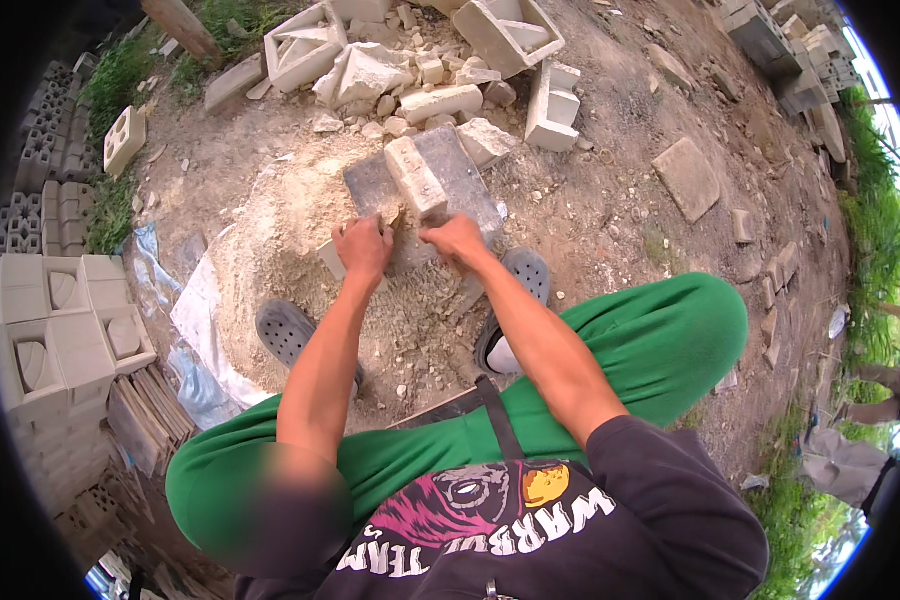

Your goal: The person shapes a brick by striking it with a metal blade to chip away edges while holding it against a flat stone surface. The person handles several brick fragments and larger blocks throughout the task.

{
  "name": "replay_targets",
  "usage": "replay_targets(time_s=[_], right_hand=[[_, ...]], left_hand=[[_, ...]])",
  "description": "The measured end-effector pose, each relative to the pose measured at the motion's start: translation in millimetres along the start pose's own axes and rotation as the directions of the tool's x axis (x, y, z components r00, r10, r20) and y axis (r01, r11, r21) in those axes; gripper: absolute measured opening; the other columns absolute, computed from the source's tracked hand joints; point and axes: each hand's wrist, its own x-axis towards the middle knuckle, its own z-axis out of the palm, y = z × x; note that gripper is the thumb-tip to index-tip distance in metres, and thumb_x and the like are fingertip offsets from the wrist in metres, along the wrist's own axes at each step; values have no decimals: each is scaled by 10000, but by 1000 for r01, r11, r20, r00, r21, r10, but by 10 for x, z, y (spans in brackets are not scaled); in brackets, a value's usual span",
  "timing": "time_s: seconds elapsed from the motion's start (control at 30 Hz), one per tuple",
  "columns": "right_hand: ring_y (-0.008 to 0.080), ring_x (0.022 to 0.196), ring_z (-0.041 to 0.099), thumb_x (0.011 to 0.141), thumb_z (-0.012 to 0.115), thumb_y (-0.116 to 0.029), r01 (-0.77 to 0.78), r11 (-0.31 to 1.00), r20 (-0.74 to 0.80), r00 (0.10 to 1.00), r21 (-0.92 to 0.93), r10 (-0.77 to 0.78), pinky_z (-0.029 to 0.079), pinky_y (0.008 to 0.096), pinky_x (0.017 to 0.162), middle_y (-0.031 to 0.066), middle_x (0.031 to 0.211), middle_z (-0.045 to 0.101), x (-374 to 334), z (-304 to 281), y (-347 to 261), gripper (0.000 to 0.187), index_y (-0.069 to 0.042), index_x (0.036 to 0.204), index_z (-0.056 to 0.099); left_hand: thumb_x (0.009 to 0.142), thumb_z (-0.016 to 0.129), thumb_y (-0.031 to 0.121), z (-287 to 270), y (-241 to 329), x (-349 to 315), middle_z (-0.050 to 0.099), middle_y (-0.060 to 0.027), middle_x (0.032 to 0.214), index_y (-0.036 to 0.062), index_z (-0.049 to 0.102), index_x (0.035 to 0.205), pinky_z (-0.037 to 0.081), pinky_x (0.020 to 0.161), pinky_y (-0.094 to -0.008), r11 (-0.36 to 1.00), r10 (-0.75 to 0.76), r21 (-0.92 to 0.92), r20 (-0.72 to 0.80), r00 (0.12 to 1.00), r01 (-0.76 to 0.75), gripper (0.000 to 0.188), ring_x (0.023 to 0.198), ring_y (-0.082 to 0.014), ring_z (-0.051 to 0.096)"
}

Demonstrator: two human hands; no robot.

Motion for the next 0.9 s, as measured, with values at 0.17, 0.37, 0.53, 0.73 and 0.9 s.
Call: replay_targets(time_s=[0.17,0.37,0.53,0.73,0.9], right_hand=[[281,725,738,746,747,-405,197,974,-80,979,112,-188,551,415,666,183,741,721,-186,-137,-293,418,-2,852,738],[225,548,688,772,750,-326,225,974,-113,969,21,-222,546,367,546,145,735,715,-206,249,182,384,30,912,725],[206,544,691,743,776,-322,42,999,44,998,-34,-40,557,360,550,124,643,693,-76,63,-34,365,35,814,744],[331,816,735,708,773,-441,163,986,-54,986,38,-160,553,423,734,191,837,739,-307,21,-363,456,-20,880,749],[199,595,693,778,753,-335,254,967,-146,958,31,-247,554,356,591,124,690,714,-149,305,317,349,4,862,750]], left_hand=[[820,745,323,14,-19,-17,724,-102,1018,144,743,1094,375,1025,-454,1000,-4,-6,-18,1000,3,328,1068,-260,642],[825,738,327,-2,28,-18,724,-103,1022,131,738,1115,377,1024,-467,1000,-9,5,1,1000,9,351,1080,-268,635],[848,712,322,28,-39,-3,727,-112,1037,133,735,1114,350,1038,-461,1000,-10,-1,-5,1000,10,327,1104,-253,627],[845,708,324,31,-81,-53,731,-106,1045,135,736,1109,331,1056,-471,1000,-23,8,2,1000,23,326,1163,-249,606],[846,697,334,-30,71,-23,732,-102,1068,126,733,1124,312,1068,-493,999,19,28,-20,1000,-18,350,1229,-259,570]])
